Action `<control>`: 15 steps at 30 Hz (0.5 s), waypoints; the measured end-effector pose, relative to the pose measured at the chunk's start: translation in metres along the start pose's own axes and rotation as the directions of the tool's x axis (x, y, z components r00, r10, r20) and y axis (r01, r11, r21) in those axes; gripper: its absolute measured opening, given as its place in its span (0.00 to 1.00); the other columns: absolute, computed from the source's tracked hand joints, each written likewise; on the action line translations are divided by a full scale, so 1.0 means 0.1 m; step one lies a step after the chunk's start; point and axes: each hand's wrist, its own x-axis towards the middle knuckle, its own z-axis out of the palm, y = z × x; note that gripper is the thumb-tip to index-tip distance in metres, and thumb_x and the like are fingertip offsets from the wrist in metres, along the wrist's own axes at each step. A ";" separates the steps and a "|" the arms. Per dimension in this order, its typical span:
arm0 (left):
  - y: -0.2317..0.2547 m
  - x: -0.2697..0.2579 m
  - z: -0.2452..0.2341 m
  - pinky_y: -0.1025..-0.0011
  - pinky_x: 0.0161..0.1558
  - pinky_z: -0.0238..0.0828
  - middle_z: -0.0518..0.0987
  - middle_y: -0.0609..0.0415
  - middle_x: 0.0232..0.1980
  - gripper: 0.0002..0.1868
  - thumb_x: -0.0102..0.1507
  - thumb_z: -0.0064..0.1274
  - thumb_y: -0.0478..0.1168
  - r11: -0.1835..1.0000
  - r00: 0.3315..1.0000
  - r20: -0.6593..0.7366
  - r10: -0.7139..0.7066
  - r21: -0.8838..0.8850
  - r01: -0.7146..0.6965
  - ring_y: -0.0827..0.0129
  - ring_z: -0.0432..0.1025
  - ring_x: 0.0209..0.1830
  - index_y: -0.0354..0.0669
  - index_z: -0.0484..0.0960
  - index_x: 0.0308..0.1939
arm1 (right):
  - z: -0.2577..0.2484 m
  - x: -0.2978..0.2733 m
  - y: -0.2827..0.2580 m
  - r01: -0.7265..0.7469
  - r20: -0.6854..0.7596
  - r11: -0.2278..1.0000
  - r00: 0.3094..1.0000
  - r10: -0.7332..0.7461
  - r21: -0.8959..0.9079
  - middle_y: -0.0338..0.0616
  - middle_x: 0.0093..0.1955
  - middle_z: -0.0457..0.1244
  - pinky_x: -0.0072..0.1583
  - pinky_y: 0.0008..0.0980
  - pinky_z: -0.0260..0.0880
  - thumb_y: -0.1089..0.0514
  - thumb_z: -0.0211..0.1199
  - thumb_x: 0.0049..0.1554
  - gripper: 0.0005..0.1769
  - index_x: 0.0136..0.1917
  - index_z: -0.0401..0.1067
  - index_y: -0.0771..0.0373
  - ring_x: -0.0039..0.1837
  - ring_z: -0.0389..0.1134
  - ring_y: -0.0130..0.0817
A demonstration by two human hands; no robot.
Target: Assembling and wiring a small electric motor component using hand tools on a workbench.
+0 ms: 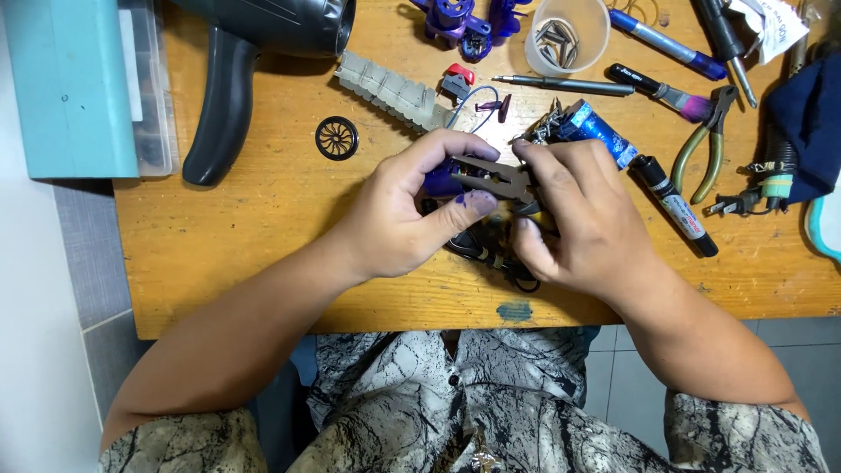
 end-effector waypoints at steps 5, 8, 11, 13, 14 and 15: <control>0.02 0.02 -0.03 0.62 0.67 0.84 0.84 0.45 0.64 0.22 0.78 0.62 0.46 0.945 0.985 -0.003 0.171 0.283 -0.163 0.57 0.82 0.64 0.40 0.81 0.73 | 0.01 0.00 -0.06 -0.055 -0.014 0.989 0.998 0.054 -0.136 0.64 0.62 0.65 0.60 0.54 0.70 0.35 0.74 0.71 0.44 0.76 0.69 0.79 0.58 0.64 0.58; -0.01 0.00 -0.03 0.54 0.72 0.85 0.86 0.41 0.68 0.22 0.78 0.62 0.43 0.882 0.972 0.043 0.233 0.411 -0.229 0.49 0.85 0.68 0.37 0.79 0.74 | 0.05 -0.05 0.01 -0.038 -0.015 0.986 0.999 0.036 -0.163 0.66 0.56 0.63 0.54 0.53 0.64 0.65 0.72 0.56 0.31 0.70 0.69 0.78 0.54 0.62 0.61; -0.02 -0.02 0.01 0.52 0.65 0.83 0.85 0.42 0.63 0.19 0.80 0.56 0.45 0.839 0.967 0.088 0.240 0.482 -0.252 0.47 0.83 0.62 0.35 0.76 0.69 | 0.10 -0.12 0.08 -0.016 -0.004 0.983 1.000 0.016 -0.185 0.66 0.56 0.62 0.53 0.52 0.65 0.61 0.70 0.52 0.33 0.68 0.70 0.80 0.54 0.61 0.59; -0.06 -0.03 0.02 0.50 0.59 0.82 0.85 0.44 0.60 0.19 0.79 0.55 0.47 0.827 0.967 0.094 0.235 0.503 -0.250 0.48 0.83 0.56 0.37 0.76 0.67 | 0.10 -0.10 0.06 -0.013 0.001 0.986 1.000 0.013 -0.166 0.64 0.55 0.61 0.53 0.52 0.64 0.61 0.69 0.53 0.31 0.67 0.70 0.79 0.53 0.60 0.59; -0.08 -0.03 0.02 0.49 0.54 0.80 0.85 0.47 0.57 0.19 0.78 0.54 0.49 0.815 0.968 0.100 0.230 0.524 -0.248 0.48 0.83 0.51 0.39 0.75 0.65 | 0.09 -0.09 0.06 -0.009 0.006 0.989 1.000 0.010 -0.146 0.63 0.53 0.60 0.53 0.53 0.63 0.61 0.68 0.53 0.29 0.65 0.70 0.78 0.52 0.59 0.59; -0.09 -0.03 0.03 0.49 0.54 0.80 0.85 0.47 0.57 0.19 0.78 0.54 0.49 0.815 0.968 0.099 0.229 0.524 -0.246 0.48 0.83 0.51 0.39 0.75 0.65 | 0.10 -0.09 0.06 -0.009 0.007 0.989 1.000 0.010 -0.145 0.63 0.53 0.60 0.53 0.53 0.63 0.61 0.68 0.53 0.29 0.65 0.70 0.78 0.52 0.59 0.59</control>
